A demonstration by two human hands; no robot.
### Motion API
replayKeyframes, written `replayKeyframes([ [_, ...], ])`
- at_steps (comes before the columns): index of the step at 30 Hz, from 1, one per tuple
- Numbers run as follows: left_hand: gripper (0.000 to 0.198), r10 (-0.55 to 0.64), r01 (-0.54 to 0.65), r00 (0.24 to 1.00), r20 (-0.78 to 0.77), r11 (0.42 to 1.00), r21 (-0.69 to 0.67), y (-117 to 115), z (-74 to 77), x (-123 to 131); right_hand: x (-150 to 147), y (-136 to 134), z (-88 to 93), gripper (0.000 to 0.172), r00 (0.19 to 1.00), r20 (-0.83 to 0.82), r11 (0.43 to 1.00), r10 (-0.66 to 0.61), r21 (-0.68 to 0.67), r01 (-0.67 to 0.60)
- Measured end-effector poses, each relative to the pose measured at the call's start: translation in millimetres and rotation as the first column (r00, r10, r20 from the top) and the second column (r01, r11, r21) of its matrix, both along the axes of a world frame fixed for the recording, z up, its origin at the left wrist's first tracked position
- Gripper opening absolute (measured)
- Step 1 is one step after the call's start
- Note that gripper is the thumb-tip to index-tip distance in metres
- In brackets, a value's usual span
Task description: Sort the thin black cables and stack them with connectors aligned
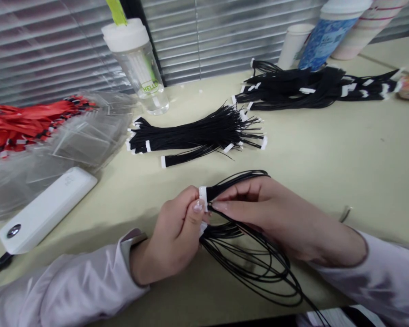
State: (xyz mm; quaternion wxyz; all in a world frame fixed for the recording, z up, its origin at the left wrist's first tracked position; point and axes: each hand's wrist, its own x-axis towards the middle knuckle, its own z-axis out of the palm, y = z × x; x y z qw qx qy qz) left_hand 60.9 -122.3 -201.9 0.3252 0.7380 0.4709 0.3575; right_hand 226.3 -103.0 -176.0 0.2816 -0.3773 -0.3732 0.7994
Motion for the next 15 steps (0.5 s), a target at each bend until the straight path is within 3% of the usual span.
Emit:
replayKeyframes([
  [9, 0.023, 0.003, -0.003, 1.0, 0.003, 0.998, 0.06, 0.4, -1.7, -0.6, 0.6, -0.8, 2.1, 0.011, 1.0, 0.016, 0.999, -0.008, -0.035, 0.008],
  [15, 0.024, 0.005, -0.003, 1.0, -0.022, 0.997, 0.075, 1.4, -1.1, -0.1, -0.6, -1.0, 0.0, 0.015, 0.992, 0.122, 0.994, -0.008, 0.107, -0.005],
])
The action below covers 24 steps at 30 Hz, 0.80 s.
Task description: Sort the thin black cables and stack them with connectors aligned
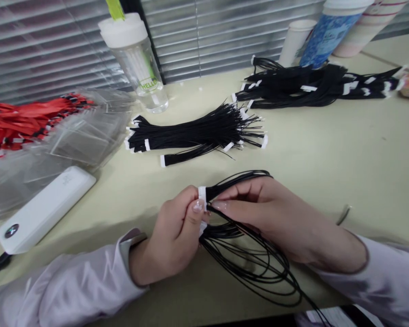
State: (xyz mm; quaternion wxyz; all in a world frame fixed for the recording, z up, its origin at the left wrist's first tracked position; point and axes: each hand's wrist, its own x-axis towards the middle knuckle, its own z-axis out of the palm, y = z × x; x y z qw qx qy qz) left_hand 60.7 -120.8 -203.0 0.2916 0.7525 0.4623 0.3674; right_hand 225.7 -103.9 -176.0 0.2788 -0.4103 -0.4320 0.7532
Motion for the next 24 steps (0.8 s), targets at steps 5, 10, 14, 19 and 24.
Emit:
replayKeyframes([
  [5, 0.024, -0.049, 0.05, 0.999, -0.012, 0.998, 0.024, -0.9, 1.0, -0.1, 0.4, -1.4, -3.2, 0.018, 0.993, 0.116, 0.994, -0.001, 0.107, -0.012],
  [10, 0.023, -0.012, 0.012, 1.0, -0.001, 1.0, -0.006, -0.6, 1.2, 0.1, 0.1, -1.7, -0.3, 0.019, 0.995, 0.095, 0.995, 0.003, 0.1, -0.013],
  [14, 0.023, -0.004, 0.005, 1.0, 0.013, 1.0, -0.031, 0.2, 0.5, 0.0, 0.5, -1.1, 2.1, 0.018, 0.997, 0.079, 0.999, 0.026, 0.042, -0.029],
  [19, 0.022, -0.033, 0.033, 0.999, -0.003, 0.999, -0.006, 0.5, 1.5, 0.0, 3.5, -1.2, 1.3, 0.024, 0.988, 0.144, 0.997, 0.053, -0.061, -0.044],
  [24, 0.023, -0.046, 0.047, 0.998, -0.034, 0.999, 0.024, 0.7, 2.8, 0.4, 4.5, -0.9, 1.0, 0.025, 0.988, 0.154, 0.991, 0.033, -0.132, -0.012],
])
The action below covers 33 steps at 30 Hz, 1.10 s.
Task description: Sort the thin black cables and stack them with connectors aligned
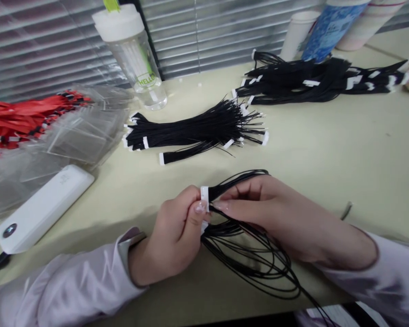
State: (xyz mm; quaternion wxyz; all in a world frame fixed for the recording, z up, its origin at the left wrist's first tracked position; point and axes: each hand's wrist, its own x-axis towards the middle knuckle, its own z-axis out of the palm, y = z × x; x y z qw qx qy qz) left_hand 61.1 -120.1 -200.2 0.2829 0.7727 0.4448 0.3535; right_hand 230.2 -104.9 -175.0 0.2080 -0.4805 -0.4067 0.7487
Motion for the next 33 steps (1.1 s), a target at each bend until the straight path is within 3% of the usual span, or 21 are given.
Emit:
replayKeyframes([
  [9, 0.022, -0.013, 0.013, 0.999, -0.049, 1.0, 0.002, -0.4, -2.6, -1.3, -0.3, 0.0, -0.5, 0.023, 1.0, 0.016, 0.988, 0.018, 0.156, -0.02],
  [15, 0.022, -0.01, 0.01, 0.997, -0.074, 1.0, 0.0, -0.7, -2.4, -0.9, 0.7, -4.0, -5.1, 0.028, 0.998, 0.061, 0.991, 0.022, 0.132, -0.03],
  [24, 0.022, 0.028, -0.029, 0.999, -0.036, 1.0, -0.009, -1.1, -1.7, 0.7, -6.2, -4.1, -1.0, 0.016, 0.994, -0.101, 0.989, -0.045, 0.138, 0.059],
  [33, 0.022, 0.014, -0.014, 1.0, -0.017, 1.0, -0.022, -0.9, -1.2, -0.7, -0.7, -1.3, -0.7, 0.014, 0.993, -0.091, 0.997, -0.069, 0.018, 0.071],
])
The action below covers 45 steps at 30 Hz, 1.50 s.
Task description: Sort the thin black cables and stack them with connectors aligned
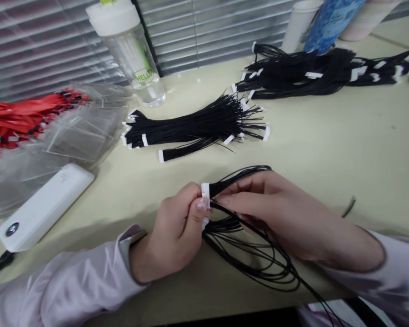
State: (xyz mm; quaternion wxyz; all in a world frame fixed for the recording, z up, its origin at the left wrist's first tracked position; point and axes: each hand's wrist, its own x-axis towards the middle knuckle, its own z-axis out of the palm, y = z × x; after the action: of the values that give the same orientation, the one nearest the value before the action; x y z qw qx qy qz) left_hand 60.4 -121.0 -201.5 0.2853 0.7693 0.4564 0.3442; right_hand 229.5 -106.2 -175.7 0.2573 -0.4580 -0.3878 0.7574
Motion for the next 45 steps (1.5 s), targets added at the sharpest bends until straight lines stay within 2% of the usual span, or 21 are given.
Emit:
replayKeyframes([
  [3, 0.022, 0.003, -0.003, 1.0, 0.004, 1.0, -0.008, 0, -0.1, 0, 2, 0, 0.5, 0.016, 0.998, 0.05, 0.999, 0.039, 0.022, -0.04],
  [11, 0.023, 0.038, -0.038, 0.999, 0.001, 0.999, -0.036, 0, -0.4, 1, -2, 1, 2.2, 0.022, 0.971, 0.233, 0.96, 0.061, 0.253, -0.121],
  [15, 0.025, 0.042, -0.042, 0.999, 0.006, 0.998, -0.047, 0, 0.5, 2, -2, 1, 3.6, 0.024, 0.952, 0.3, 0.948, 0.055, 0.283, -0.144],
  [18, 0.026, 0.039, -0.039, 0.999, 0.005, 0.998, -0.043, 0, 0.8, 2, 0, 1, 2.6, 0.022, 0.963, 0.255, 0.959, 0.088, 0.238, -0.151],
  [23, 0.025, 0.05, -0.051, 0.999, -0.016, 0.998, -0.027, 0, 0.1, 2, -3, 0, -1.0, 0.019, 0.988, 0.151, 0.97, 0.031, 0.235, -0.066],
  [33, 0.023, 0.031, -0.031, 0.998, -0.05, 0.999, -0.004, 0, 0.7, 3, -14, -4, 3.9, 0.023, 0.982, 0.156, 0.988, -0.107, 0.131, 0.086],
  [36, 0.024, 0.044, -0.044, 0.999, -0.016, 0.999, -0.017, 0, 0.8, 3, -12, -2, 4.5, 0.02, 0.99, 0.113, 0.989, -0.08, 0.131, 0.065],
  [42, 0.028, 0.105, -0.097, 0.993, 0.057, 0.987, -0.128, 0, -1.6, 4, -6, 2, 0.9, 0.017, 0.991, 0.129, 0.953, -0.024, 0.303, -0.016],
  [45, 0.029, 0.101, -0.093, 0.992, 0.07, 0.99, -0.111, 2, -2.1, 4, -6, 1, 0.3, 0.018, 0.995, 0.103, 0.971, -0.014, 0.238, -0.011],
])
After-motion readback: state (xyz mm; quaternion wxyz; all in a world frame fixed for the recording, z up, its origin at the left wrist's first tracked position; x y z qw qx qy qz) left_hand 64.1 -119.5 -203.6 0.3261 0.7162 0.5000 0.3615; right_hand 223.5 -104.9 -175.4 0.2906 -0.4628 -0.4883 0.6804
